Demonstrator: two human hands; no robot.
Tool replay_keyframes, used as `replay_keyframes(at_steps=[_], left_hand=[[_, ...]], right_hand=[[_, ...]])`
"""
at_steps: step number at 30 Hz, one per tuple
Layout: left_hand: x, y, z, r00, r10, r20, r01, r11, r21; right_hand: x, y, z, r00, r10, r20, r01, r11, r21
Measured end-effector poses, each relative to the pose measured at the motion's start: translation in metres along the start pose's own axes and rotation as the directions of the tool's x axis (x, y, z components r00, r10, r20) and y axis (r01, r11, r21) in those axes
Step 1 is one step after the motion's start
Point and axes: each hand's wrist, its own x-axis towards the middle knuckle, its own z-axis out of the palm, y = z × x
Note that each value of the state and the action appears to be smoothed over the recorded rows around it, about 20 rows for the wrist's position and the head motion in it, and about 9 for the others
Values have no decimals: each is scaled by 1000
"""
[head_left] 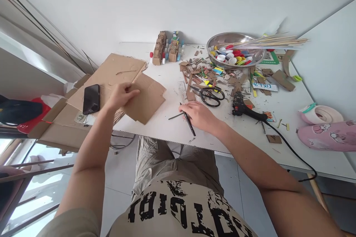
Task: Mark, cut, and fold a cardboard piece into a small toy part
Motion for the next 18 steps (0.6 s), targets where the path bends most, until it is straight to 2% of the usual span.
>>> replay_keyframes(at_steps=[2, 4, 7, 9, 10, 11, 14, 16, 18], left_hand=[[-13, -4, -17, 971, 23, -236, -62, 985, -160], [-26, -7, -29, 888, 24, -459, -165, 948, -271], [-44, -14, -39, 749, -46, -661, -278, 883, -377], [-56, -20, -40, 689, -110, -716, -279, 872, -402], [-62, -24, -39, 633, -149, -759, -281, 870, -405], [-68, -28, -37, 604, -184, -775, -265, 872, -413], [-83, -41, -30, 604, -246, -758, -182, 883, -432], [-90, -48, -22, 550, -279, -787, -184, 879, -440], [-94, -52, -15, 549, -296, -782, -167, 877, -450]], right_hand=[[-11, 4, 4, 999, 3, -43, -6, 997, -78], [-21, 12, 3, 996, 17, -88, -29, 989, -144], [-31, 22, -2, 987, 47, -155, -73, 982, -173], [-37, 23, -5, 978, 63, -199, -93, 985, -145], [-39, 21, -5, 973, 69, -221, -99, 987, -128], [-41, 18, -5, 967, 74, -242, -104, 988, -113], [-48, 4, 1, 947, 109, -303, -131, 990, -55], [-52, -8, 8, 933, 139, -333, -151, 989, -8], [-54, -18, 16, 932, 141, -334, -142, 990, 23]])
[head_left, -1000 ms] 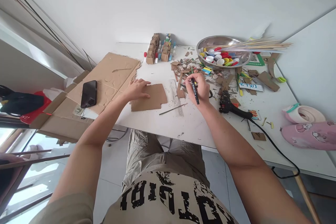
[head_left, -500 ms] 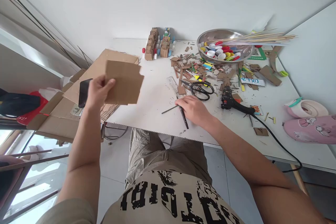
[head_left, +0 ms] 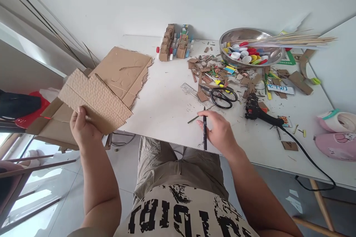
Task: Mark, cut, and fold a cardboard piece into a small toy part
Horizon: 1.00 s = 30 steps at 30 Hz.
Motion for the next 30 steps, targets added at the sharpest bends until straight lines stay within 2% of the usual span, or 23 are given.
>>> replay_keyframes(at_steps=[2, 4, 6, 8, 10, 12, 17, 19, 20, 21, 24, 25, 26, 28, 30], left_hand=[[-5, -4, 1, 1000, -16, 14, 16, 1000, 15], [-8, -5, 4, 996, -40, 75, 37, 999, 33], [-10, -3, 8, 978, -85, 189, 76, 995, 59], [-12, 0, 12, 930, -146, 338, 111, 986, 121], [-13, 2, 18, 849, -179, 496, 82, 974, 212], [-15, 5, 25, 758, -178, 627, 2, 962, 271], [-17, 18, 47, 556, -184, 811, -164, 932, 323], [-20, 24, 58, 449, -196, 872, -286, 893, 348], [-22, 27, 65, 380, -203, 902, -357, 868, 346], [-25, 29, 72, 306, -208, 929, -424, 844, 329], [-35, 31, 98, 125, -195, 973, -576, 784, 231], [-38, 31, 106, 83, -183, 979, -609, 769, 196], [-41, 30, 114, 74, -166, 983, -641, 748, 174], [-46, 29, 123, 128, -87, 988, -715, 682, 153], [-51, 27, 121, 176, 13, 984, -765, 631, 128]], right_hand=[[-3, -6, 7, 999, -42, 22, 41, 999, 27], [-3, -7, 11, 997, -61, 49, 59, 998, 37], [-2, -6, 12, 997, -41, 72, 40, 999, 23], [0, -3, 11, 997, -23, 77, 22, 1000, 5], [1, -1, 8, 998, -30, 58, 29, 1000, 5], [-1, -1, 7, 999, -43, 31, 43, 999, 9], [-9, -3, 6, 999, -48, 11, 48, 999, -25], [-12, -2, 5, 999, -30, 12, 30, 999, -28], [-12, -1, 4, 1000, -21, 13, 21, 999, -31], [-13, 0, 2, 1000, -17, 13, 18, 999, -37], [-12, 4, -4, 999, -36, -3, 35, 997, -67], [-11, 6, -6, 999, -37, -9, 36, 996, -79], [-9, 9, -9, 1000, -27, -14, 26, 996, -91], [-6, 15, -14, 1000, 15, -17, -17, 993, -121], [-4, 22, -18, 998, 58, -17, -60, 985, -162]])
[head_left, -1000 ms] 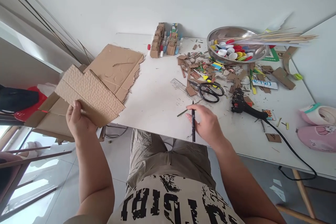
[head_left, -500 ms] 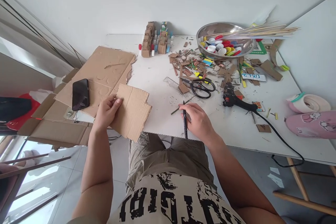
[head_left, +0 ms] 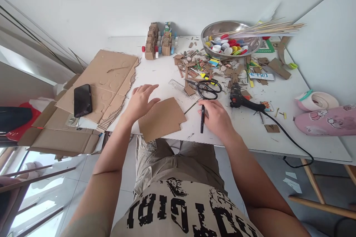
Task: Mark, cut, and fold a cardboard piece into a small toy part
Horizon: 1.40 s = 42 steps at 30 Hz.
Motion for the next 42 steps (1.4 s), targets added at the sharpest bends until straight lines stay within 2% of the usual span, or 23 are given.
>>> replay_keyframes(at_steps=[3, 8, 11, 14, 19, 23, 26, 28, 30, 35, 37, 39, 42], left_hand=[[-27, 1, 11, 995, 70, -64, -68, 997, 36], [-96, 5, 46, 974, 216, 67, -221, 972, 77], [-118, 3, 59, 975, 197, 99, -209, 968, 139], [-115, -4, 58, 963, 231, 141, -249, 960, 129], [-87, -16, 46, 911, 329, 251, -338, 941, -7], [-71, -15, 44, 888, 371, 272, -360, 929, -92], [-69, -13, 45, 894, 368, 256, -351, 930, -113], [-74, -15, 44, 906, 347, 243, -330, 938, -110], [-84, -20, 40, 920, 313, 235, -298, 950, -96], [-121, -38, 25, 967, 191, 168, -192, 981, -8], [-133, -43, 19, 974, 163, 159, -167, 986, 15], [-140, -45, 16, 976, 155, 151, -160, 987, 20], [-140, -46, 17, 975, 173, 139, -175, 985, 3]], right_hand=[[3, 9, -3, 1000, 27, -5, -28, 997, -67], [3, 15, -5, 1000, 26, 0, -26, 990, -142], [3, 15, -5, 1000, 28, 1, -27, 985, -169], [4, 15, -10, 999, 46, -11, -47, 982, -185], [6, 12, -28, 986, 166, -22, -167, 980, -107], [-1, 4, -36, 942, 293, -167, -290, 956, 43], [-10, -8, -34, 890, 358, -281, -334, 933, 131], [-15, -20, -29, 880, 368, -300, -328, 928, 176], [-20, -34, -21, 903, 334, -268, -282, 935, 216], [-29, -63, -4, 976, 132, -176, -95, 974, 206], [-30, -62, -4, 986, 106, -126, -84, 983, 166], [-27, -52, -10, 987, 130, -92, -120, 987, 108], [-21, -27, -23, 971, 206, -120, -207, 978, 12]])
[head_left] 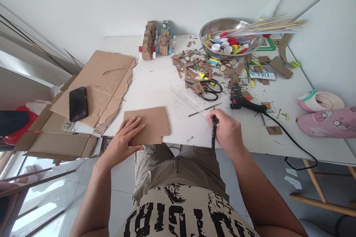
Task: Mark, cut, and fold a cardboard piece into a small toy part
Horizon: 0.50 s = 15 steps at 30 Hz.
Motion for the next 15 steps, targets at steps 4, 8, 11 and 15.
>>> replay_keyframes(at_steps=[4, 8, 11, 15], left_hand=[[9, -3, 4, 1000, 19, 3, -19, 1000, 5], [19, -5, 6, 1000, 28, 11, -28, 999, 21], [26, -2, 7, 999, 44, 1, -44, 999, 17], [43, 8, 12, 994, 106, 26, -106, 994, -8]], right_hand=[[8, 13, -7, 994, 54, -96, -57, 998, -22], [2, 3, 2, 999, -38, 14, 37, 998, 43], [6, 4, 2, 994, -95, 53, 93, 995, 32], [19, 18, -11, 997, -67, -34, 64, 995, -77]])
